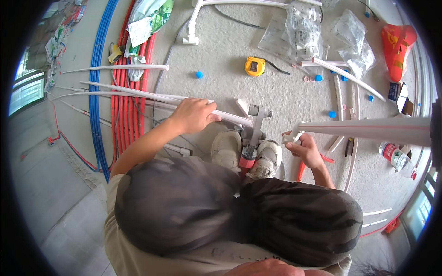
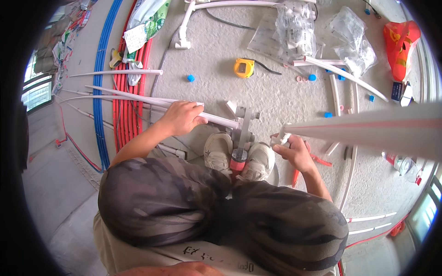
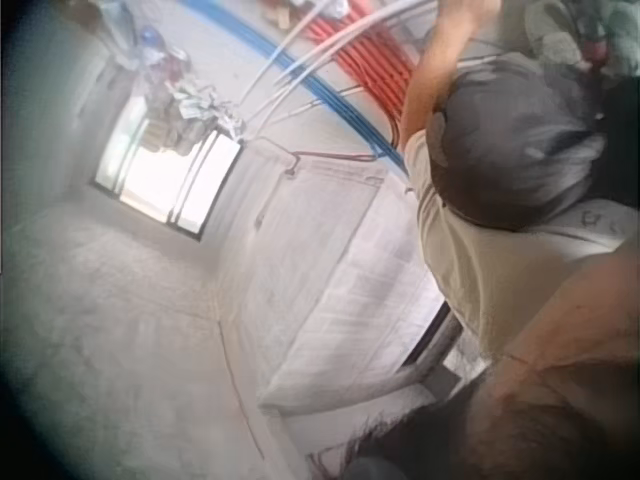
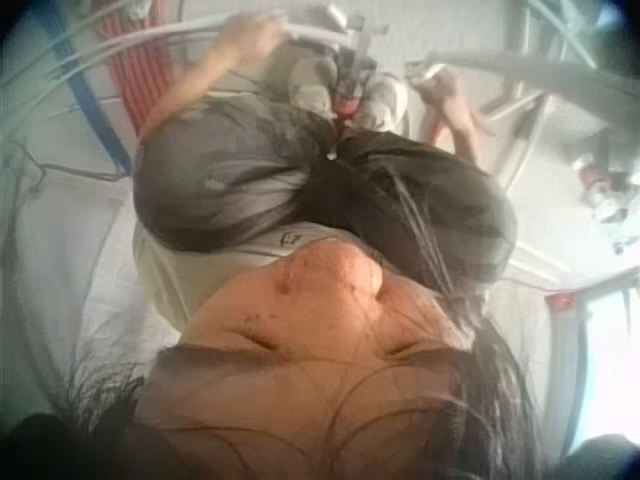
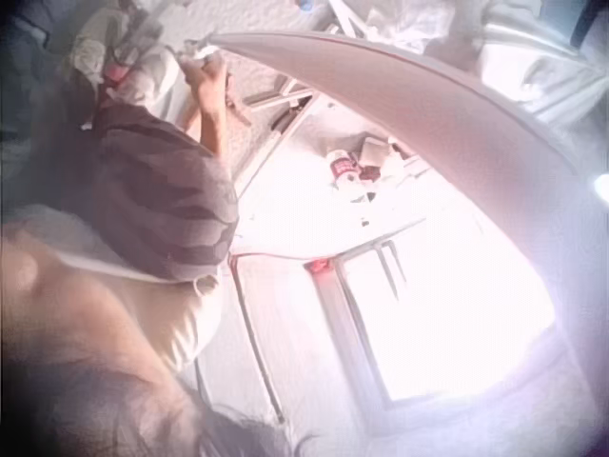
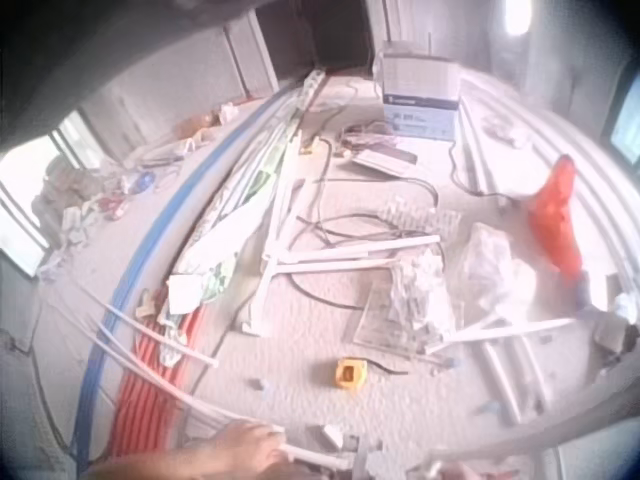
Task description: The person measures and cuts white PVC pipes, then uses a pipe fusion tool to heat and join pipe segments with elbow and T-fittings. The person assembles multiple pipe sections into a larger frame structure on the floor.
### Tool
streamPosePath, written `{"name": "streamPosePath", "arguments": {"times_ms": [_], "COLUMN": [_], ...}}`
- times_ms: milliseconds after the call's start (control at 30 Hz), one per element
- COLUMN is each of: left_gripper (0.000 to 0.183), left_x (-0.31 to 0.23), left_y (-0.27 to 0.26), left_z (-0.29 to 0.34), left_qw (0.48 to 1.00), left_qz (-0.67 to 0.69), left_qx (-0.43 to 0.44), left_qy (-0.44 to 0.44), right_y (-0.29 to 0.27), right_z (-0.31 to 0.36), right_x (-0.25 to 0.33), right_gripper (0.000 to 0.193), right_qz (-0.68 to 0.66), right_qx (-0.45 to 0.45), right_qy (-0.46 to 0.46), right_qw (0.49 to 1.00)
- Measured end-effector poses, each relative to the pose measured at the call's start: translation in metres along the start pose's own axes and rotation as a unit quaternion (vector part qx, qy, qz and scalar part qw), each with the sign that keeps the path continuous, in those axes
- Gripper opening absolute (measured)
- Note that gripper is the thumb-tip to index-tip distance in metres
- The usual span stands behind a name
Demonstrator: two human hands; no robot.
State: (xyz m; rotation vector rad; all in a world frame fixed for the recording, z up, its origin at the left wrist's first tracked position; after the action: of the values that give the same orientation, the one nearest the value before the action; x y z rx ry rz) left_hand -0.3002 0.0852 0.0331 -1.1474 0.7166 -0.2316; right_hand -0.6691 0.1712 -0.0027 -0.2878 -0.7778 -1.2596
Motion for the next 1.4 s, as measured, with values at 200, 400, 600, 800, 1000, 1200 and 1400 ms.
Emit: {"name": "streamPosePath", "arguments": {"times_ms": [200, 400, 600, 800, 1000, 1200, 1400], "left_gripper": [0.044, 0.019, 0.016, 0.02, 0.026, 0.025, 0.021], "left_x": [0.023, 0.021, -0.001, 0.019, 0.02, -0.007, -0.003], "left_y": [-0.004, -0.093, -0.174, -0.177, -0.135, -0.08, -0.069], "left_z": [0.012, 0.005, 0.05, 0.057, 0.041, 0.016, 0.006], "left_qw": [0.999, 0.971, 0.895, 0.899, 0.957, 0.984, 0.99], "left_qz": [-0.011, -0.1, -0.153, -0.162, -0.043, 0.044, 0.078], "left_qx": [-0.022, -0.215, -0.417, -0.406, -0.288, -0.171, -0.117], "left_qy": [-0.046, 0.036, 0.045, 0.006, 0.006, 0.031, 0.014], "right_y": [-0.002, -0.003, 0.009, 0.007, 0.003, 0.012, 0.012], "right_z": [-0.026, -0.024, -0.024, -0.025, -0.019, -0.018, -0.017], "right_x": [-0.005, -0.013, -0.004, -0.002, 0.003, 0.008, -0.002], "right_gripper": [0.032, 0.037, 0.038, 0.04, 0.042, 0.041, 0.045], "right_qz": [-0.036, -0.101, -0.089, -0.096, -0.087, -0.076, -0.099], "right_qx": [-0.041, -0.03, -0.013, -0.009, -0.015, -0.024, -0.012], "right_qy": [0.011, -0.035, -0.051, -0.055, -0.066, -0.069, -0.061], "right_qw": [0.998, 0.994, 0.995, 0.994, 0.994, 0.994, 0.993]}}
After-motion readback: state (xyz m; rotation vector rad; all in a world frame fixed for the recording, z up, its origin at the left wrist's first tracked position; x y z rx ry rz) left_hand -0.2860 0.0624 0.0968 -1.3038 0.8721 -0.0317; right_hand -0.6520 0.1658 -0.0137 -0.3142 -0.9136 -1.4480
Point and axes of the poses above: each hand's wrist, its own z-axis away from the middle knuckle, its own y-axis out of the palm, x = y × z, the point moved 5 cm from there along -z, towards the middle knuckle, and after that the axes turned 3 degrees about -x, right-handed, at the moved point
